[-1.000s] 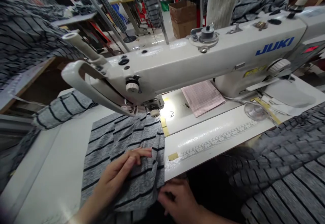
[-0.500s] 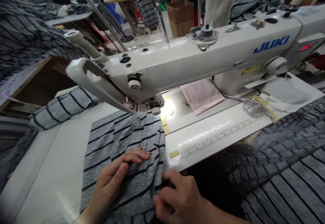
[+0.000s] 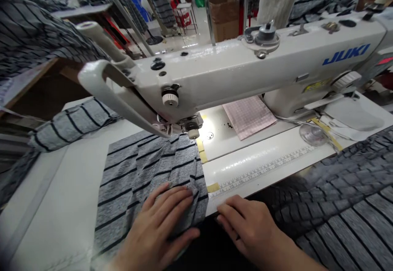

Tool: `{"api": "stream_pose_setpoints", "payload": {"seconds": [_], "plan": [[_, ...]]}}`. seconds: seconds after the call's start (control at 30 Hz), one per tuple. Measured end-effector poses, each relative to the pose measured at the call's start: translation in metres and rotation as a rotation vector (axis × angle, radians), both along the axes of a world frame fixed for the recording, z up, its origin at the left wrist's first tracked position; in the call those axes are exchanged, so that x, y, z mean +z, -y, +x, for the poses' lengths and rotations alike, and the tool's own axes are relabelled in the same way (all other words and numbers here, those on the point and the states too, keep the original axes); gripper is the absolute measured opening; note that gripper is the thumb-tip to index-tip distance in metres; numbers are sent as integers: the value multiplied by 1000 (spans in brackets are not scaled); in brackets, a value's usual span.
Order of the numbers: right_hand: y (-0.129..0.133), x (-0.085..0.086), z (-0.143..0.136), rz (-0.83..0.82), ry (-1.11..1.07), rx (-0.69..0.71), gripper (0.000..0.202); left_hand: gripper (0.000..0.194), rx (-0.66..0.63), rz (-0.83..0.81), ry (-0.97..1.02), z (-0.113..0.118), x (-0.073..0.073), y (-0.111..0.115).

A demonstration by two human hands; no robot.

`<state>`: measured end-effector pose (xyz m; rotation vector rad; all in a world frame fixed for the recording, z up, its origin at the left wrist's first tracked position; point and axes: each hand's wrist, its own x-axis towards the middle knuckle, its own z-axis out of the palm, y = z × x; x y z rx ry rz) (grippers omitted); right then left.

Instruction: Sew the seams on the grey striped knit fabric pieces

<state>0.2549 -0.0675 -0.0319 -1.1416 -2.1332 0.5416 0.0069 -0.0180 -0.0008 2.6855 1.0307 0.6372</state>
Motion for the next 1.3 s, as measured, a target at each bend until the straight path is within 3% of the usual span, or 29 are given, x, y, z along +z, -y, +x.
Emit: {"api": "stream_pose_setpoints", "payload": {"seconds": [0.1, 0.23, 0.4, 0.5, 0.63, 0.8, 1.0, 1.17, 1.3], "plan": [[-9, 3, 6, 69, 240, 82, 31, 14, 56, 126, -71, 14, -5, 7], [-23, 11, 2, 151, 423, 237, 42, 20, 61, 55, 39, 17, -4, 4], [-33, 15, -1, 167, 441, 267, 39, 16, 30, 36, 4, 18, 2, -2], [-37, 14, 4, 178, 432, 247, 34, 17, 26, 87, -120, 18, -1, 0], [-40, 10, 9, 169, 432, 197, 32, 29, 2, 105, -117, 18, -6, 3], [-44, 9, 12, 132, 436, 204, 33, 13, 70, 161, -101, 25, -8, 9], [-57, 13, 7, 142, 478, 276, 40, 30, -1, 243, -160, 23, -10, 14], [-65, 14, -5, 259, 423, 359, 35, 21, 62, 67, 61, 24, -8, 5], [-69, 11, -13, 377, 355, 363, 27, 24, 55, -85, 127, 23, 3, -5]]}}
